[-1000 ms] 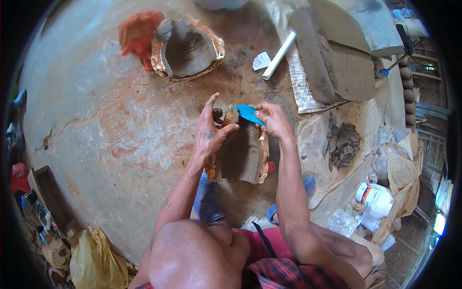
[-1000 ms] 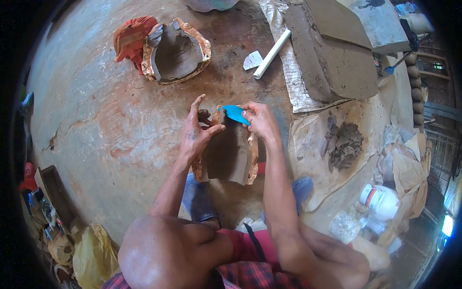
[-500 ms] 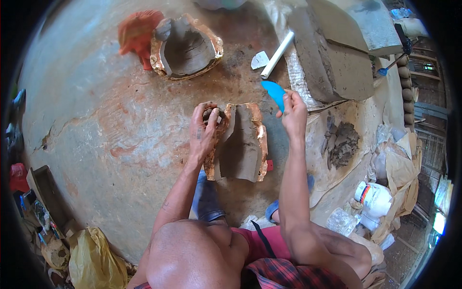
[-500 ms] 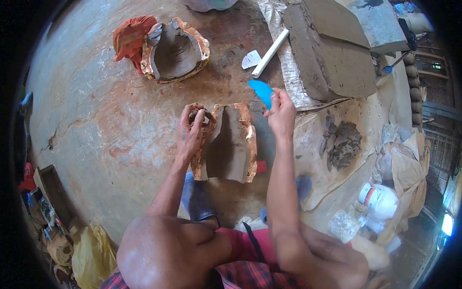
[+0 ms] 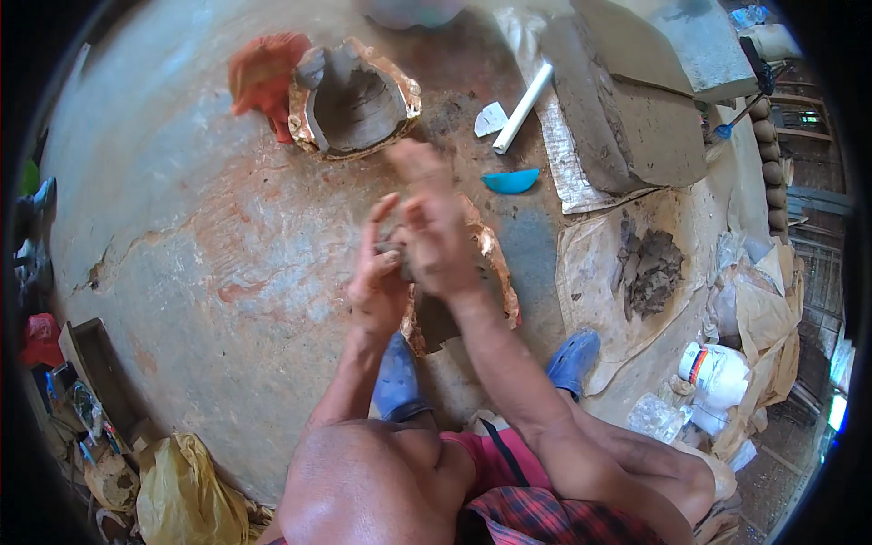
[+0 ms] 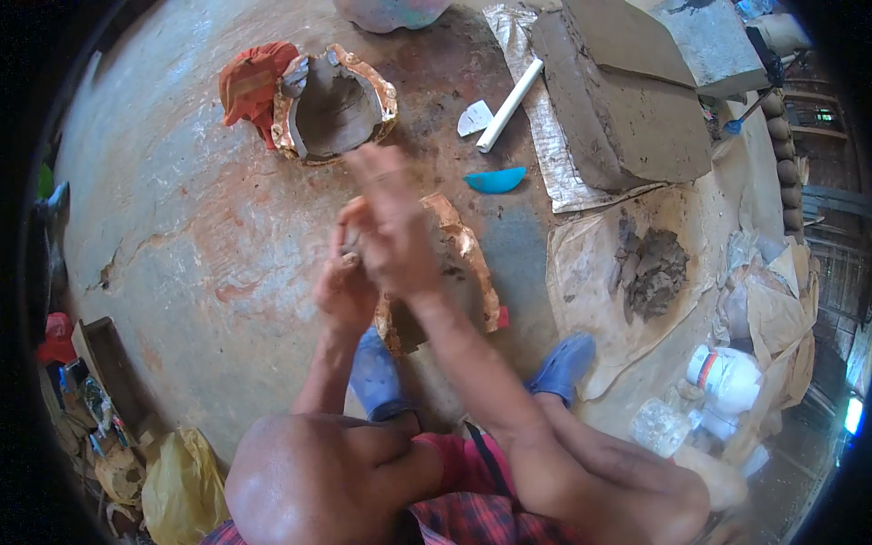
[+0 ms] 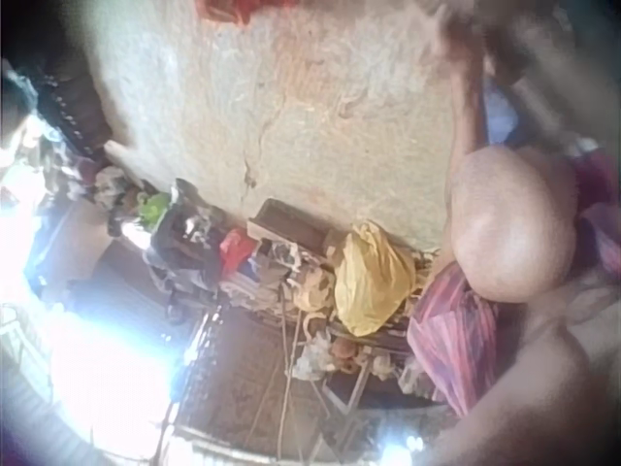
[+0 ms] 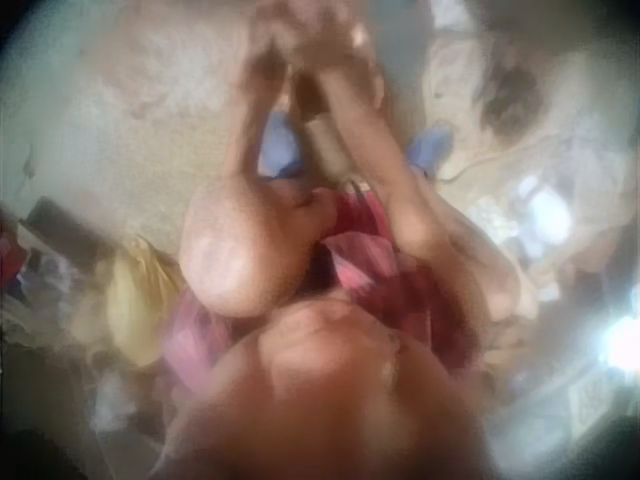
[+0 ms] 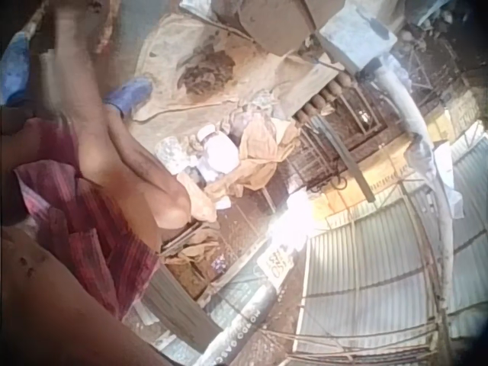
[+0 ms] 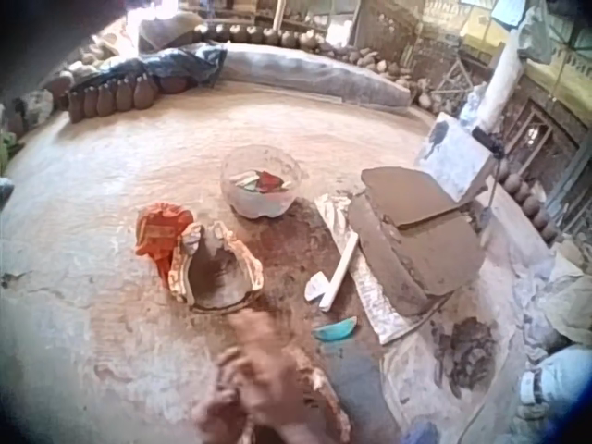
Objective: The person joins two halves of a clay mold by rolling small pieces of clay into strips and pressing them into the interior seams using their fingers and a small blue plastic tool.
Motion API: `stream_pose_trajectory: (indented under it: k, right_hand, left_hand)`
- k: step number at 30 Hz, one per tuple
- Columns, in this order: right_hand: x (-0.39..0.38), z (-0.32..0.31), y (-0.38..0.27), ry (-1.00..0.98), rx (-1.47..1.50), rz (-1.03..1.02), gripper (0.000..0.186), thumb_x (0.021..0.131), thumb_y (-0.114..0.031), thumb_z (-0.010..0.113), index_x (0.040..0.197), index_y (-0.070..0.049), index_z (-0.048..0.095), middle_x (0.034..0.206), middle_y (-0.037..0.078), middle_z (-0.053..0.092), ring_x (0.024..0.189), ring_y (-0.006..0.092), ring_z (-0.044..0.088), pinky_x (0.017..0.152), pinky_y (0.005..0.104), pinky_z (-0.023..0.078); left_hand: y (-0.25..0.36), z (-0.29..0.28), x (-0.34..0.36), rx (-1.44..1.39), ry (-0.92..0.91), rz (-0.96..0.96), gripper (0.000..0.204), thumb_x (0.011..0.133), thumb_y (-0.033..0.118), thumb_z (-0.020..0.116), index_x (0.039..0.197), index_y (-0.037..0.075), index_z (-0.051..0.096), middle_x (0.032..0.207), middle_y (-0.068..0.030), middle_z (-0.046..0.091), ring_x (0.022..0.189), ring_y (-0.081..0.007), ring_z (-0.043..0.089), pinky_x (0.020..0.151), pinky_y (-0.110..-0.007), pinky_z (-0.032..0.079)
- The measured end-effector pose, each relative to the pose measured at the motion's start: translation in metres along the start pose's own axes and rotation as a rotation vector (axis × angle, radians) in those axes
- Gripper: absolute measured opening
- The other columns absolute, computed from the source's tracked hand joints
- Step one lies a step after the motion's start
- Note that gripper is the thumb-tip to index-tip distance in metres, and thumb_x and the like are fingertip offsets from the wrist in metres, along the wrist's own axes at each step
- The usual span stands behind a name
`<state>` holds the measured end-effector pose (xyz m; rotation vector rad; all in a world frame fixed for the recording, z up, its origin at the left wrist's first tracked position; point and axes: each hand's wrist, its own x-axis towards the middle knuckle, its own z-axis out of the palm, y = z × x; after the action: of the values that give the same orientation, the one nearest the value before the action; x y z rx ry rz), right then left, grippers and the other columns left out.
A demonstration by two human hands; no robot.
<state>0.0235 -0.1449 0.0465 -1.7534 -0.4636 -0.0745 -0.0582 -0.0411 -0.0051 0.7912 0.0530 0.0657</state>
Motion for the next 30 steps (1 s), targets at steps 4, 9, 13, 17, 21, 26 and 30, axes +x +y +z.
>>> stream_pose_trajectory:
  k: [4, 9, 13, 17, 21, 26, 30]
  right_hand:
    - [0.002, 0.031, -0.02, -0.13, -0.154, -0.048, 0.087, 0.106, -0.069, 0.031, 0.159, -0.002, 0.044, 0.166, 0.029, 0.035, 0.157, 0.0483, 0.025, 0.128, 0.0528, 0.016]
    - [-0.022, 0.05, -0.045, -0.258, -0.151, -0.025, 0.112, 0.098, -0.084, 0.022, 0.168, 0.003, 0.008, 0.174, 0.024, 0.018, 0.161, 0.0479, 0.01, 0.128, 0.0586, 0.005]
    - [-0.017, 0.021, -0.032, -0.448, -0.452, 0.042, 0.125, 0.088, -0.095, 0.015, 0.169, -0.001, 0.003, 0.175, 0.023, 0.018, 0.162, 0.0451, 0.006, 0.128, 0.0585, -0.002]
    - [0.021, 0.017, -0.057, -0.244, -0.485, -0.138, 0.123, 0.085, -0.097, 0.01, 0.171, -0.009, 0.012, 0.174, 0.024, 0.018, 0.162, 0.0472, 0.003, 0.127, 0.0608, -0.003]
    - [-0.014, 0.041, -0.065, -0.342, -0.17, -0.245, 0.108, 0.095, -0.087, 0.017, 0.17, -0.01, 0.016, 0.174, 0.027, 0.016, 0.161, 0.0491, 0.002, 0.127, 0.0608, -0.002]
    - [0.006, 0.037, -0.07, -0.355, -0.113, -0.178, 0.094, 0.103, -0.073, 0.026, 0.17, -0.009, 0.015, 0.175, 0.027, 0.011, 0.161, 0.0498, 0.001, 0.127, 0.0606, -0.001]
    - [0.004, 0.046, -0.073, -0.31, -0.381, -0.179, 0.098, 0.1, -0.073, 0.029, 0.171, -0.008, 0.011, 0.175, 0.025, 0.011, 0.162, 0.046, 0.005, 0.13, 0.0534, 0.003]
  left_hand:
    - [0.012, 0.025, 0.005, 0.179, 0.2, -0.08, 0.088, 0.109, 0.065, 0.032, 0.17, 0.004, 0.011, 0.17, -0.0196, 0.03, 0.157, -0.0303, 0.031, 0.126, -0.05, 0.028]
    - [0.021, 0.01, 0.015, -0.132, 0.06, 0.068, 0.096, 0.103, 0.076, 0.035, 0.172, 0.016, 0.004, 0.179, 0.0013, 0.003, 0.164, -0.0244, 0.006, 0.13, -0.049, 0.014]
    - [0.003, 0.017, 0.019, -0.206, 0.072, -0.023, 0.085, 0.104, 0.072, 0.041, 0.172, 0.03, 0.012, 0.178, -0.0018, 0.014, 0.157, -0.0245, 0.028, 0.129, -0.05, 0.021]
    - [0.042, 0.049, 0.01, -0.412, 0.016, -0.318, 0.084, 0.103, 0.075, 0.036, 0.171, 0.031, 0.014, 0.177, -0.0055, 0.015, 0.156, -0.0267, 0.031, 0.126, -0.049, 0.029]
    - [0.055, 0.011, 0.028, -0.338, 0.122, -0.133, 0.097, 0.099, 0.084, 0.016, 0.172, 0.022, 0.005, 0.177, -0.005, 0.018, 0.16, -0.025, 0.021, 0.128, -0.046, 0.026]
    - [0.075, 0.047, 0.015, -0.166, 0.043, -0.03, 0.099, 0.097, 0.086, 0.017, 0.172, 0.02, 0.01, 0.179, -0.0026, 0.007, 0.163, -0.0256, 0.014, 0.131, -0.048, 0.016]
    - [0.072, 0.04, 0.016, 0.044, 0.0, 0.071, 0.106, 0.094, 0.089, 0.023, 0.172, 0.018, 0.007, 0.179, -0.0032, 0.0, 0.164, -0.0261, 0.006, 0.131, -0.049, 0.01]
